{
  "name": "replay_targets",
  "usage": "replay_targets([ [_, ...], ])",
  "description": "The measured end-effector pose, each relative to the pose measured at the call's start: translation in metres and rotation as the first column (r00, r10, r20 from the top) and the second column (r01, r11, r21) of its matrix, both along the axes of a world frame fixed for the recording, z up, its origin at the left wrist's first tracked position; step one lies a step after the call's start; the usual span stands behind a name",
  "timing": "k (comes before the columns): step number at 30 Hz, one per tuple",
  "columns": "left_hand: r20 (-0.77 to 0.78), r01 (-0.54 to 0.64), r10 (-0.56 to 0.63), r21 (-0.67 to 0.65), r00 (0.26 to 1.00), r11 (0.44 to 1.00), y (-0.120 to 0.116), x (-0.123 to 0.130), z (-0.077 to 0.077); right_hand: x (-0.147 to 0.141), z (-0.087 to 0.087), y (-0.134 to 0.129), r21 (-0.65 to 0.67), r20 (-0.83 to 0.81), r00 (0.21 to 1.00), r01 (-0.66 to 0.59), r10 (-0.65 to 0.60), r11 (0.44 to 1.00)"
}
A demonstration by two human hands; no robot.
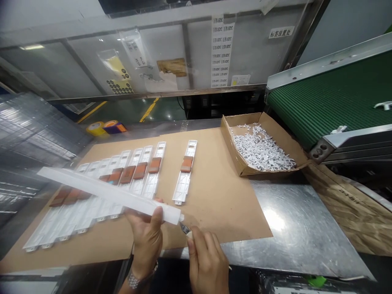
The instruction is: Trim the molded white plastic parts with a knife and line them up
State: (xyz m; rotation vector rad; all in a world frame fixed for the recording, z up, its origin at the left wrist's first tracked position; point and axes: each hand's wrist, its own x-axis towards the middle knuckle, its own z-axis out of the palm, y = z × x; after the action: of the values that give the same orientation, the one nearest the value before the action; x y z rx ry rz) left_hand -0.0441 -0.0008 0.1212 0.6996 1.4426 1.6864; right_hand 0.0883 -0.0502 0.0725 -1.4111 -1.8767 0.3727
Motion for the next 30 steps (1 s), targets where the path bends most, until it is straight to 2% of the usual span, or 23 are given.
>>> replay_targets([
  [13, 0.052, -0.049, 0.050, -0.025, 0.997, 0.999, 0.001, 0.005, 0.003, -0.001, 0.000, -0.001, 0.049, 0.074, 0.997, 0.023, -0.027, 0.999],
  [17, 0.098, -0.042, 0.044, -0.017, 0.994, 0.999, -0.001, 0.003, 0.001, 0.002, 0.001, 0.003, 0.107, 0.102, 0.990, 0.085, -0.096, 0.991],
  [20, 0.118, -0.014, 0.016, -0.019, 0.993, 1.000, -0.002, -0.001, -0.004, 0.007, 0.000, 0.008, 0.112, 0.082, 0.987, 0.130, -0.139, 0.985],
  [24, 0.114, -0.002, 0.005, -0.023, 0.993, 1.000, -0.002, -0.003, -0.009, 0.012, -0.002, 0.007, 0.086, 0.048, 0.990, 0.125, -0.130, 0.988],
  [30, 0.092, 0.024, -0.023, -0.012, 0.995, 1.000, -0.005, -0.002, -0.003, 0.012, 0.005, 0.002, 0.014, -0.078, 0.994, 0.079, -0.077, 0.997],
])
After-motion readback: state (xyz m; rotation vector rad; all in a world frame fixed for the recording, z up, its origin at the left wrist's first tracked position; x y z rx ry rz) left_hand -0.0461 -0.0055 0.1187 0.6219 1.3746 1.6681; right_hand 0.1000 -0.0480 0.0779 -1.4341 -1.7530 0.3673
